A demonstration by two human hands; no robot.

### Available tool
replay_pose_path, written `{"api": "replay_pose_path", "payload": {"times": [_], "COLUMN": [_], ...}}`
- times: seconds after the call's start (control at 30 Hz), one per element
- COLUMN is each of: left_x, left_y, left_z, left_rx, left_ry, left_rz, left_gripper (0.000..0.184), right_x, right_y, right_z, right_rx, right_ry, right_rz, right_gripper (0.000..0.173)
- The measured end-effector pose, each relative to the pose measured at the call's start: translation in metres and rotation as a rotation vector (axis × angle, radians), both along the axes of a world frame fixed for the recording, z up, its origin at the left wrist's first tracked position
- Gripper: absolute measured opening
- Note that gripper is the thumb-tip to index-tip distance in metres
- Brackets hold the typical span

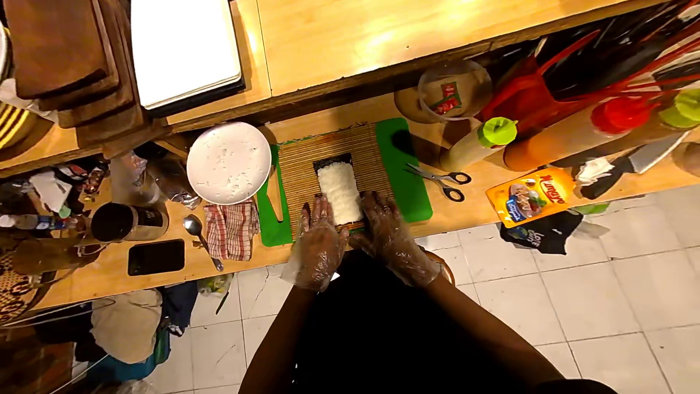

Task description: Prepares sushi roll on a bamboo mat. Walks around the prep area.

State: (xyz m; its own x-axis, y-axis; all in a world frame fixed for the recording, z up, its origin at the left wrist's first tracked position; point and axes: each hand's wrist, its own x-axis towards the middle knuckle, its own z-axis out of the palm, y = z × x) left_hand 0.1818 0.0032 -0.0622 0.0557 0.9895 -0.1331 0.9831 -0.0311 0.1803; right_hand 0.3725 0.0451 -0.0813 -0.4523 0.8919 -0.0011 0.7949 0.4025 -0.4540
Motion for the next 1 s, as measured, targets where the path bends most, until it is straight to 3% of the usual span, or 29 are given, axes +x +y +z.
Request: {"api": "replay_pose_path", "payload": {"times": [0.27, 0.47, 0.67, 0.83, 1.0], "left_x": [-0.012, -0.006, -0.006, -0.001, -0.006], "left_y": [-0.011, -0.008, -0.005, -0.002, -0.004], "left_z": [-0.025, -0.03, -0.043, -0.008, -0.041], "left_rx": [0.135, 0.136, 0.147, -0.069, 0.114], "left_ry": [-0.071, -0.078, -0.137, -0.124, -0.166], "left_rz": [0.114, 0.092, 0.119, 0.095, 0.122], "left_gripper": [0.083, 0.072, 0.07, 0.065, 0.067], "right_x": [0.004, -0.006, -0.027, -0.029, -0.03], "right_y": [0.004, 0.021, 0.027, 0.022, 0.022], "right_z": [0.009, 0.025, 0.012, 0.014, 0.019], "right_rx": [-0.01, 0.023, 0.054, 0.066, 0.071], "right_ry": [0.074, -0.105, -0.208, -0.196, -0.171], "right_rz": [-0.01, 0.225, 0.332, 0.338, 0.326], "right_gripper": [0.089, 0.096, 0.092, 0.087, 0.087]}}
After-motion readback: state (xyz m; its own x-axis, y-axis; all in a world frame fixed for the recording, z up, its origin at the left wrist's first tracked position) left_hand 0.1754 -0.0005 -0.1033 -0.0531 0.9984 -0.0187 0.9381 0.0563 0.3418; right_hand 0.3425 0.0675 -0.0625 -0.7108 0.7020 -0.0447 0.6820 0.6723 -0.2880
